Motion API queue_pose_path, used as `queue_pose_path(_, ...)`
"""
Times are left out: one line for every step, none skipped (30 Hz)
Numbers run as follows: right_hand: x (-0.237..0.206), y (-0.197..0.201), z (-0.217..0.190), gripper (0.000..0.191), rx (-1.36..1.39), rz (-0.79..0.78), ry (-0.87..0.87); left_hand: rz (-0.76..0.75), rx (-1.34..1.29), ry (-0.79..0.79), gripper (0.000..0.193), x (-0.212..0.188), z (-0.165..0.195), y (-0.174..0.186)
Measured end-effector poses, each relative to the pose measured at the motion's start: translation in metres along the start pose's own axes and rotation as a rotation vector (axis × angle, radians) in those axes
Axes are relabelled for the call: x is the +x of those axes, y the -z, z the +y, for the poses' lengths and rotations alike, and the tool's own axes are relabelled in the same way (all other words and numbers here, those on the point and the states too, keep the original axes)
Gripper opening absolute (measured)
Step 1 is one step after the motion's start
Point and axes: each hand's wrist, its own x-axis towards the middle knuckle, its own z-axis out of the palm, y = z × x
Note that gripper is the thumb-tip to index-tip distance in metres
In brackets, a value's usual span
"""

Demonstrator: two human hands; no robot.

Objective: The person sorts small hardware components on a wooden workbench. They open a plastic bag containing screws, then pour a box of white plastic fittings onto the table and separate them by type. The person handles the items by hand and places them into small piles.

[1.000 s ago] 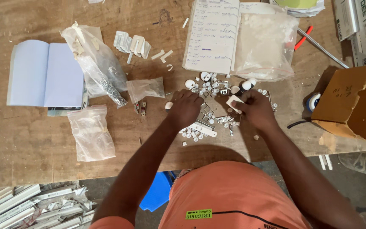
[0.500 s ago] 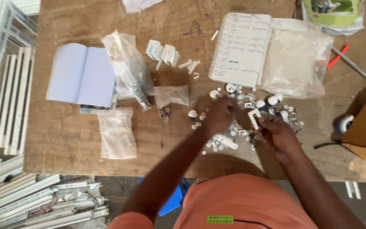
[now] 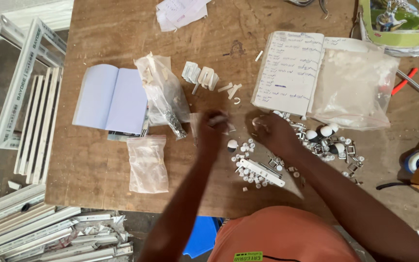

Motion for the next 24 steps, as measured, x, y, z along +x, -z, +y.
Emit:
queue_pose_path(0.021, -0.007, 0.002, 0.03, -0.058, 0.072, 0.199, 0.132, 0.266, -0.057, 0.027, 0.017, 0.006, 0.016)
queue_pose_path(0.04, -0.016, 0.004, 0.038, -0.118, 0.143, 0.4, 0.267, 0.53, -0.115, 0.023, 0.033, 0.013, 0.03)
queue_pose_path(0.057, -0.024, 0.006, 0.039, -0.164, 0.145, 0.434, 0.266, 0.452, -0.126, 0.024, 0.048, 0.021, 0.043)
queue_pose_path(0.073, -0.033, 0.007, 0.039, -0.209, 0.147, 0.468, 0.265, 0.376, -0.139, 0.027, 0.06, 0.028, 0.053)
queue_pose_path(0.086, -0.039, 0.01, 0.04, -0.254, 0.15, 0.503, 0.279, 0.476, -0.166, 0.029, 0.071, 0.034, 0.06)
queue_pose_path(0.095, -0.043, 0.012, 0.037, -0.299, 0.138, 0.496, 0.293, 0.576, -0.191, 0.032, 0.08, 0.04, 0.065)
queue_pose_path(0.102, -0.047, 0.012, 0.033, -0.342, 0.124, 0.491, 0.311, 0.676, -0.215, 0.035, 0.089, 0.045, 0.068)
queue_pose_path(0.107, -0.049, 0.012, 0.03, -0.384, 0.106, 0.484, 0.288, 0.71, -0.267, 0.035, 0.097, 0.048, 0.069)
queue_pose_path(0.109, -0.05, 0.012, 0.028, -0.443, 0.065, 0.496, 0.263, 0.741, -0.314, 0.035, 0.106, 0.049, 0.067)
queue_pose_path(0.109, -0.049, 0.011, 0.026, -0.502, 0.026, 0.509, 0.238, 0.771, -0.364, 0.034, 0.116, 0.049, 0.065)
queue_pose_path(0.108, -0.047, 0.008, 0.024, -0.56, -0.012, 0.523, 0.218, 0.819, -0.386, 0.035, 0.127, 0.05, 0.061)
queue_pose_path(0.106, -0.044, 0.006, 0.026, -0.54, 0.007, 0.523, 0.196, 0.868, -0.404, 0.036, 0.138, 0.049, 0.056)
queue_pose_path(0.101, -0.04, 0.002, 0.028, -0.52, 0.025, 0.52, 0.171, 0.915, -0.419, 0.036, 0.147, 0.047, 0.05)
queue_pose_path(0.096, -0.036, -0.002, 0.03, -0.5, 0.047, 0.517, 0.157, 0.935, -0.424, 0.036, 0.156, 0.045, 0.045)
queue_pose_path(0.091, -0.032, -0.007, 0.031, -0.427, 0.049, 0.505, 0.142, 0.954, -0.433, 0.037, 0.165, 0.043, 0.041)
queue_pose_path(0.084, -0.026, -0.012, 0.032, -0.356, 0.052, 0.492, 0.126, 0.971, -0.443, 0.037, 0.172, 0.039, 0.037)
queue_pose_path(0.078, -0.02, -0.018, 0.032, -0.283, 0.054, 0.479, 0.121, 1.013, -0.405, 0.037, 0.178, 0.034, 0.034)
queue_pose_path(0.071, -0.013, -0.023, 0.031, -0.237, 0.081, 0.517, 0.115, 1.056, -0.367, 0.037, 0.184, 0.028, 0.032)
queue_pose_path(0.061, -0.004, -0.027, 0.03, -0.191, 0.108, 0.552, 0.107, 1.096, -0.329, 0.037, 0.189, 0.02, 0.03)
queue_pose_path(0.051, 0.003, -0.032, 0.029, -0.145, 0.135, 0.584, 0.094, 1.109, -0.318, 0.038, 0.193, 0.011, 0.03)
queue_pose_path(0.041, 0.01, -0.036, 0.03, -0.146, 0.058, 0.404, 0.079, 1.12, -0.309, 0.04, 0.198, 0.002, 0.028)
queue_pose_path(0.029, 0.02, -0.038, 0.03, -0.148, -0.012, 0.221, 0.06, 1.13, -0.306, 0.041, 0.201, -0.004, 0.027)
queue_pose_path(0.019, 0.029, -0.038, 0.032, -0.148, -0.076, 0.033, 0.076, 1.142, -0.332, 0.043, 0.2, -0.007, 0.028)
queue_pose_path(0.008, 0.039, -0.036, 0.035, -0.061, -0.024, -0.031, 0.087, 1.148, -0.364, 0.045, 0.197, -0.007, 0.03)
